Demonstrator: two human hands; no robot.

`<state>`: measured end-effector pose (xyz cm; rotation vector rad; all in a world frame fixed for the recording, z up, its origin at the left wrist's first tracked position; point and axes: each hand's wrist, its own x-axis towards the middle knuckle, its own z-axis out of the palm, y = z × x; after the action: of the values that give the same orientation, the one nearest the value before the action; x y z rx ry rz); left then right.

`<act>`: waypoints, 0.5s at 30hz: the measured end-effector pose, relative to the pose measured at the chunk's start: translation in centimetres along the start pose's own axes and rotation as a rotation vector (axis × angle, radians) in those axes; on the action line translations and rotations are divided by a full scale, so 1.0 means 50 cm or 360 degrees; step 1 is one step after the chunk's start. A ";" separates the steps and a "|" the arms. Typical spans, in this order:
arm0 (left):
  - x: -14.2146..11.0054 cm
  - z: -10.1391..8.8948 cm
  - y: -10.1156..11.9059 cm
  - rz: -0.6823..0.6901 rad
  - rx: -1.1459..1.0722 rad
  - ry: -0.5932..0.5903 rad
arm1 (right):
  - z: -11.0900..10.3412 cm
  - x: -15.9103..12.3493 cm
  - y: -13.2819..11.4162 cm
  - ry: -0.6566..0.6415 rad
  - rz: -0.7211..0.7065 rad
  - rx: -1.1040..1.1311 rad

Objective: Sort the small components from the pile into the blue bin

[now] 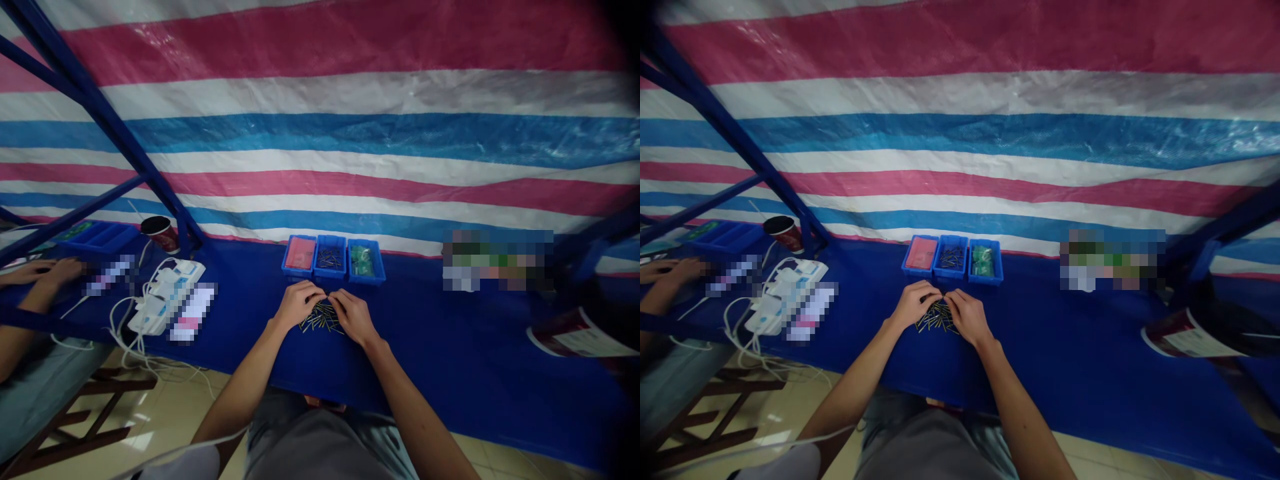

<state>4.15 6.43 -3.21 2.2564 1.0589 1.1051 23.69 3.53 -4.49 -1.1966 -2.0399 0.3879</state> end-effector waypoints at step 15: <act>-0.002 0.000 0.000 -0.0017 0.0065 -0.0026 | 0.000 -0.001 0.000 0.0019 0.0041 0.0051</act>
<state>4.11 6.36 -3.25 2.2847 1.0954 1.0682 23.68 3.48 -4.51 -1.2044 -2.0024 0.4231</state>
